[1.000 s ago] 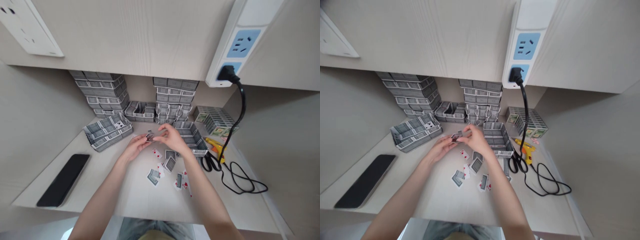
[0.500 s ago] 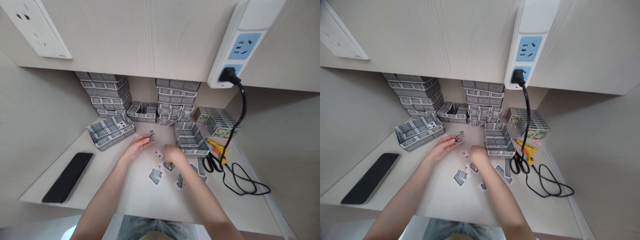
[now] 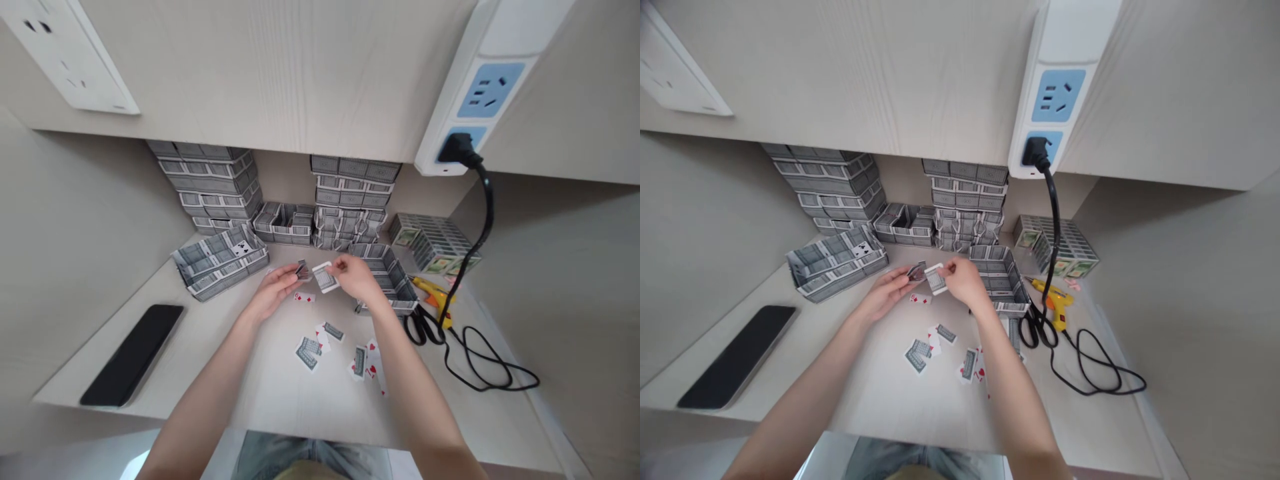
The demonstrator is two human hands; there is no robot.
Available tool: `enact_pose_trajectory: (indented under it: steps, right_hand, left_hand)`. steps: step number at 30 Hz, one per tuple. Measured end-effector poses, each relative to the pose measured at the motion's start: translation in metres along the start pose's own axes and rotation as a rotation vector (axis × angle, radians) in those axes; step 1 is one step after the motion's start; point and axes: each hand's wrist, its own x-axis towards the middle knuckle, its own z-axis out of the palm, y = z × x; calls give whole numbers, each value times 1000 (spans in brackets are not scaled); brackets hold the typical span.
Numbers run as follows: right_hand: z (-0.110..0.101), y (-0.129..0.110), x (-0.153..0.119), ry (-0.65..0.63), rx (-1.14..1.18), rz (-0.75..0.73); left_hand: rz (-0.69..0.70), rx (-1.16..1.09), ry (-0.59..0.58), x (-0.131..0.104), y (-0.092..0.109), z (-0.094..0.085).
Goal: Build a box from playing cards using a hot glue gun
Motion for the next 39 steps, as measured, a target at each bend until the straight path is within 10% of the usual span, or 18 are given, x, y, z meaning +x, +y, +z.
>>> enact_pose_trajectory:
  steps: [13,22,26,32,39]
  right_hand:
    - [32,-12,2,-261,938,387]
    - [36,-14,0,-329,1044,386]
    - [17,-21,-5,-383,886,268]
    - [-53,-35,-37,-73,571,-9]
    - [-85,21,-67,-50,-171,31]
  left_hand:
    - [180,192,-27,-1,-6,9]
    - [174,227,-42,-4,3,9]
    - [151,220,15,-5,6,6]
    - [128,130,62,-2,7,3]
    - [122,142,69,-1,4,6]
